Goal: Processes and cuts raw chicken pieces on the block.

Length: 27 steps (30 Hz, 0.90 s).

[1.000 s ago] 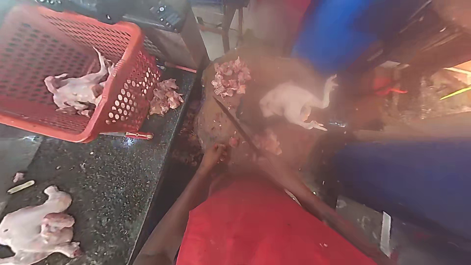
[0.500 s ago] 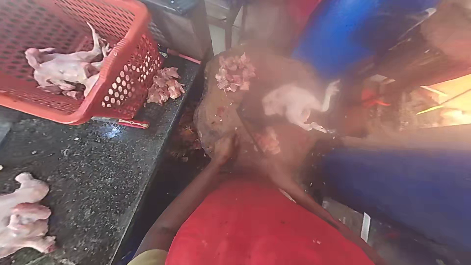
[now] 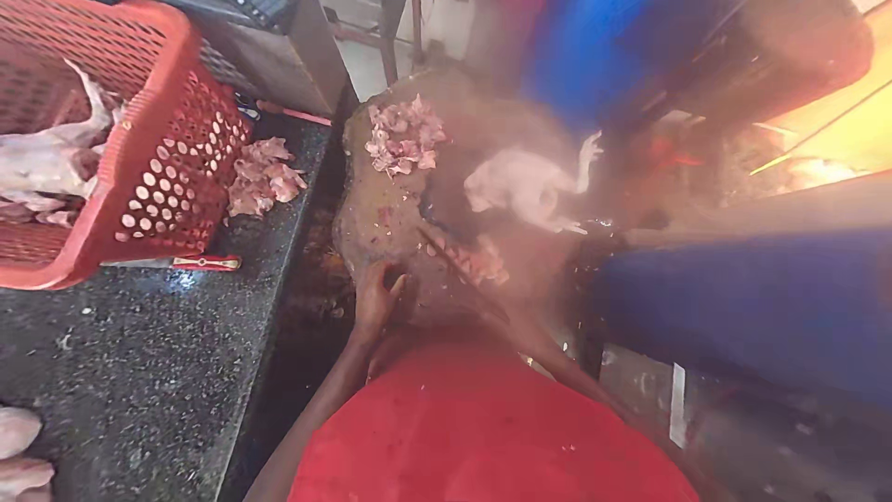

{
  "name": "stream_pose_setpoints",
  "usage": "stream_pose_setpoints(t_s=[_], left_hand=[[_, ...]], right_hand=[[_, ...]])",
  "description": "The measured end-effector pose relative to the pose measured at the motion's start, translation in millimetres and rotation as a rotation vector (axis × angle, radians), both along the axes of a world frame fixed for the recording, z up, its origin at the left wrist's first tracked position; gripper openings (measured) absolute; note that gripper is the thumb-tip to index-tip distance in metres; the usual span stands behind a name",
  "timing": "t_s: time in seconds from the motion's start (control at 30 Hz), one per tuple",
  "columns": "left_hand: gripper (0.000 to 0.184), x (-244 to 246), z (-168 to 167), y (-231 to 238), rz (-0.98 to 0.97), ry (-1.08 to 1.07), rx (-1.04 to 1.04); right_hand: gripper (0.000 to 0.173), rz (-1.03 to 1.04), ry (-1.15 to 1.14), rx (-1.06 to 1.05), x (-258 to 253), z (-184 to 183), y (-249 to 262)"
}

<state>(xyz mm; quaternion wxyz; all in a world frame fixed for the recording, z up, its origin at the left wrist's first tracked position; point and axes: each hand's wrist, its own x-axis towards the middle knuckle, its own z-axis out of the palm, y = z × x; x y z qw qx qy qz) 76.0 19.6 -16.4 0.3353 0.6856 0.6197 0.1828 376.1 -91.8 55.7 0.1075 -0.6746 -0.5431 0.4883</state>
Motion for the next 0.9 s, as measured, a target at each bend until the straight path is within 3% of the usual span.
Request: stream_pose_setpoints(t_s=[0.1, 0.23, 0.33, 0.47, 0.53, 0.63, 0.77, 0.9], left_hand=[[0.065, 36.4, -26.2, 6.9, -0.087, -0.061, 0.089], [0.089, 110.2, -35.8, 21.5, -0.265, -0.084, 0.094], [0.080, 155.8, -29.9, 19.9, -0.510, -0.121, 0.127], [0.053, 168.8, -12.6, 40.2, -0.741, -0.239, 0.022], [0.036, 150.4, 11.8, 75.6, -0.613, -0.305, 0.021], [0.032, 106.9, 64.1, 151.2, -0.239, -0.116, 0.005], [0.036, 62.8, 38.3, 295.0, 0.054, 0.043, 0.121], [0.051, 60.3, 22.9, 362.3, -0.036, 0.267, 0.101]], right_hand=[[0.041, -0.160, -0.048, 0.025, 29.7, 5.2, -20.6], [0.043, -0.368, -0.152, -0.040, 63.8, -4.0, -34.7], [0.042, -0.450, -0.097, -0.108, 83.3, -29.9, -46.8], [0.040, -0.493, -0.064, -0.116, 88.2, -47.3, -55.4], [0.042, -0.433, -0.112, -0.133, 86.0, -44.0, -54.0], [0.043, -0.381, -0.142, -0.147, 85.6, -46.3, -55.9], [0.045, -0.381, -0.153, -0.167, 86.7, -53.2, -52.6], [0.043, -0.426, -0.133, -0.183, 85.6, -55.2, -42.3]])
